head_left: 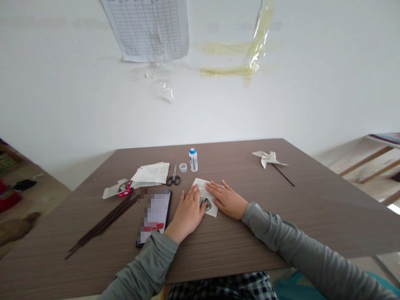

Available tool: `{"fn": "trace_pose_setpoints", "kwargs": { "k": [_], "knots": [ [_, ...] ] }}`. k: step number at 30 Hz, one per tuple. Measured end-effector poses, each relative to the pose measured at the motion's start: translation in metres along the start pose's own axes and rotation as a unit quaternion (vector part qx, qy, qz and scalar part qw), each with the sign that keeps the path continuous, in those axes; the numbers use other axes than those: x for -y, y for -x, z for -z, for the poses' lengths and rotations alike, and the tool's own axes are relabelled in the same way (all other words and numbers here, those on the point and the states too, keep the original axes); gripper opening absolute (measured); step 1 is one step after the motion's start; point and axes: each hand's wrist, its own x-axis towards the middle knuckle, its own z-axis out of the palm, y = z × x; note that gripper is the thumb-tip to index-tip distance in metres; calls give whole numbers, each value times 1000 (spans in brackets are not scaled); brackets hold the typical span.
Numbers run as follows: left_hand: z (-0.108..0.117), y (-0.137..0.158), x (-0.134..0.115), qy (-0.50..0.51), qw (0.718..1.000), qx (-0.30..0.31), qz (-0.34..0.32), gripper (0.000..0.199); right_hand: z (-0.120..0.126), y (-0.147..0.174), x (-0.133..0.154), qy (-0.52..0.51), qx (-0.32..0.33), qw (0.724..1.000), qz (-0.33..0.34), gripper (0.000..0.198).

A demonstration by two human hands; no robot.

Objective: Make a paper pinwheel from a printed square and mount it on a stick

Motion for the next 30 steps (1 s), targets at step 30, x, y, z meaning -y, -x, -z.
{"fn": "trace_pose_setpoints", "kwargs": {
  "k": [30],
  "knots": [
    [20,2,10,-50,998,-43,9,41,11,7,-45,-52,-62,996,-35,10]
  ]
}}
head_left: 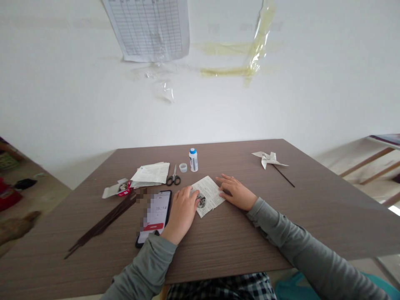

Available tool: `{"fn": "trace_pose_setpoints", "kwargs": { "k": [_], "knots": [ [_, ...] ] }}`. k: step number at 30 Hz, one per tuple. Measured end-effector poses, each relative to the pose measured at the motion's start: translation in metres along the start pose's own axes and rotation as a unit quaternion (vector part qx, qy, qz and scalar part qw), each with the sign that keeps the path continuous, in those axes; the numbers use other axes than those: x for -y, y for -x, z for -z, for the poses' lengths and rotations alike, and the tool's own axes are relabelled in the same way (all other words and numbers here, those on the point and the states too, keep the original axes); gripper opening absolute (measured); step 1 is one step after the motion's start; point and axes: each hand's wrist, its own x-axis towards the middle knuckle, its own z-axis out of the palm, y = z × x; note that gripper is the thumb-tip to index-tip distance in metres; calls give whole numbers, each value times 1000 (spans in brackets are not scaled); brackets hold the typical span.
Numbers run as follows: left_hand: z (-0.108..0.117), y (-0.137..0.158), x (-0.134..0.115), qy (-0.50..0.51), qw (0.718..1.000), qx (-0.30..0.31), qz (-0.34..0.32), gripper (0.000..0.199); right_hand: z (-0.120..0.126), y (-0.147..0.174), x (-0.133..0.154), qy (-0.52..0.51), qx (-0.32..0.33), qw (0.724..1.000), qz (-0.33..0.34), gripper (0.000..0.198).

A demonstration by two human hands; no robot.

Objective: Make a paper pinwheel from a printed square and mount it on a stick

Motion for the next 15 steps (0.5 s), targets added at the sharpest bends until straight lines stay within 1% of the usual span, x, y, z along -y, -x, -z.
{"fn": "trace_pose_setpoints", "kwargs": {
  "k": [1,2,6,11,15],
  "knots": [
    [1,0,-1,5,1000,6,-4,42,2,0,0,-13,2,1000,10,5],
    [3,1,-3,7,1000,13,-5,43,3,0,1,-26,4,999,20,4],
    [5,3,-8,7,1000,19,13,44,5,0,2,-59,16,997,55,13],
    [0,5,-12,6,999,6,35,42,4,0,-1,-60,-5,995,77,14],
    [-4,6,-12,8,999,29,24,49,4,0,-3,-52,-10,993,107,12]
  ]
}}
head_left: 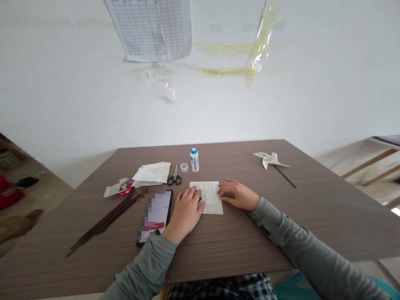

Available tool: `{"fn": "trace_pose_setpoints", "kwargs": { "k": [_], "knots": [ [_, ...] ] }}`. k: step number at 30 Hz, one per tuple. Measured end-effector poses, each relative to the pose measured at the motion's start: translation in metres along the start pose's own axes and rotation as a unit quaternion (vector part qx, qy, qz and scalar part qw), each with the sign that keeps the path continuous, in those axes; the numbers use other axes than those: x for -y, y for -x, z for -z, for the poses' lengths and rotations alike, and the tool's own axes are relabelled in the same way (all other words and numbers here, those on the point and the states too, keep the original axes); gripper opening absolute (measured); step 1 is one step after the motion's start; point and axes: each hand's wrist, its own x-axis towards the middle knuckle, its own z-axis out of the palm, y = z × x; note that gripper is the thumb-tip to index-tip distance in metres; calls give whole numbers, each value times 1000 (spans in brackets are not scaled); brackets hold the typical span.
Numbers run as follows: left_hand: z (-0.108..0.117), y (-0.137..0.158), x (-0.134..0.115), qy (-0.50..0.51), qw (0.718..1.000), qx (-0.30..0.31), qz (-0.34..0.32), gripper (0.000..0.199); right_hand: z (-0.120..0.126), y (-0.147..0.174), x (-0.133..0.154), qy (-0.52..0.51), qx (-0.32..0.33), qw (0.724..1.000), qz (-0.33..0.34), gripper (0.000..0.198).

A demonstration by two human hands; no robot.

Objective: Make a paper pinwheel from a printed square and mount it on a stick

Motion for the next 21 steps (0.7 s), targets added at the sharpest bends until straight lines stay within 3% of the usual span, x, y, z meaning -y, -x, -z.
{"fn": "trace_pose_setpoints", "kwargs": {
  "k": [6,11,21],
  "knots": [
    [-1,3,1,-4,1000,16,-16,58,3,-1,10,31,-5,999,12,21],
    [-1,4,2,-1,999,23,-35,59,4,-2,15,31,37,999,3,35],
    [-2,-4,-6,20,998,3,-56,57,14,1,11,47,44,997,-38,27]
  ]
}}
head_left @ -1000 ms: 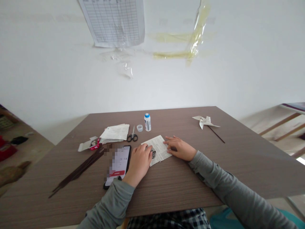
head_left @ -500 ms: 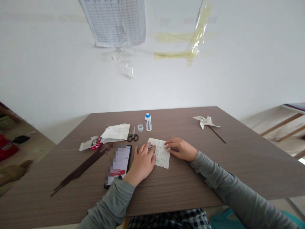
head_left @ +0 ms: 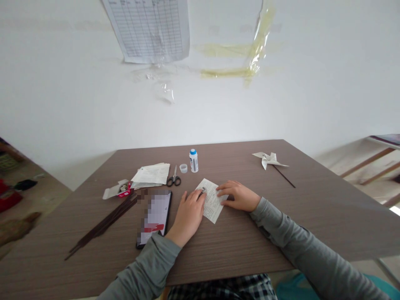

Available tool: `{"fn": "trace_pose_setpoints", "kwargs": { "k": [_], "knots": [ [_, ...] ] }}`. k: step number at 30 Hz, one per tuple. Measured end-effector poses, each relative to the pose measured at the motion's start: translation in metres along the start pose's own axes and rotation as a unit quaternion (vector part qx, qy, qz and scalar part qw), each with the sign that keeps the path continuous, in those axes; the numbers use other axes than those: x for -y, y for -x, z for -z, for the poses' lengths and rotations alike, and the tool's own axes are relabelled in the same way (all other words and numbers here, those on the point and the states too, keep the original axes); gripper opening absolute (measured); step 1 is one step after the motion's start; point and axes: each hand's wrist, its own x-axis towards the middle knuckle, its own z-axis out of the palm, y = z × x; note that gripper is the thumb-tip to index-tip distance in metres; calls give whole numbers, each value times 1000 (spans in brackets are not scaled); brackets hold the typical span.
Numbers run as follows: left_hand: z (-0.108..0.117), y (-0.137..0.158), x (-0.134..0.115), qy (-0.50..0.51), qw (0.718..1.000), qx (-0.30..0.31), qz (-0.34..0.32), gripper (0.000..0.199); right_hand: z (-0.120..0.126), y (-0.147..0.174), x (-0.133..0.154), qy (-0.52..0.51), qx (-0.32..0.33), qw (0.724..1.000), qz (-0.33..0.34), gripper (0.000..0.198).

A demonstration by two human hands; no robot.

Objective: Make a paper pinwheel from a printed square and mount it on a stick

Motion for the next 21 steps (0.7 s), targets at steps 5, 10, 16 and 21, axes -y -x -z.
{"fn": "trace_pose_setpoints", "kwargs": {
  "k": [5,10,16,21],
  "knots": [
    [-3,-8,-3,-11,1000,4,-8,55,-2,-1,-8,-9,-8,1000,3,37],
    [-10,-12,-2,4,1000,6,-9,52,-4,-2,-11,-18,-14,1000,-4,43],
    [-18,-14,3,10,1000,-5,-28,52,-5,-4,-13,-17,-12,1000,-17,46],
    [-19,-15,5,12,999,5,-35,53,-8,-4,-13,-19,-8,999,-29,48]
  ]
}}
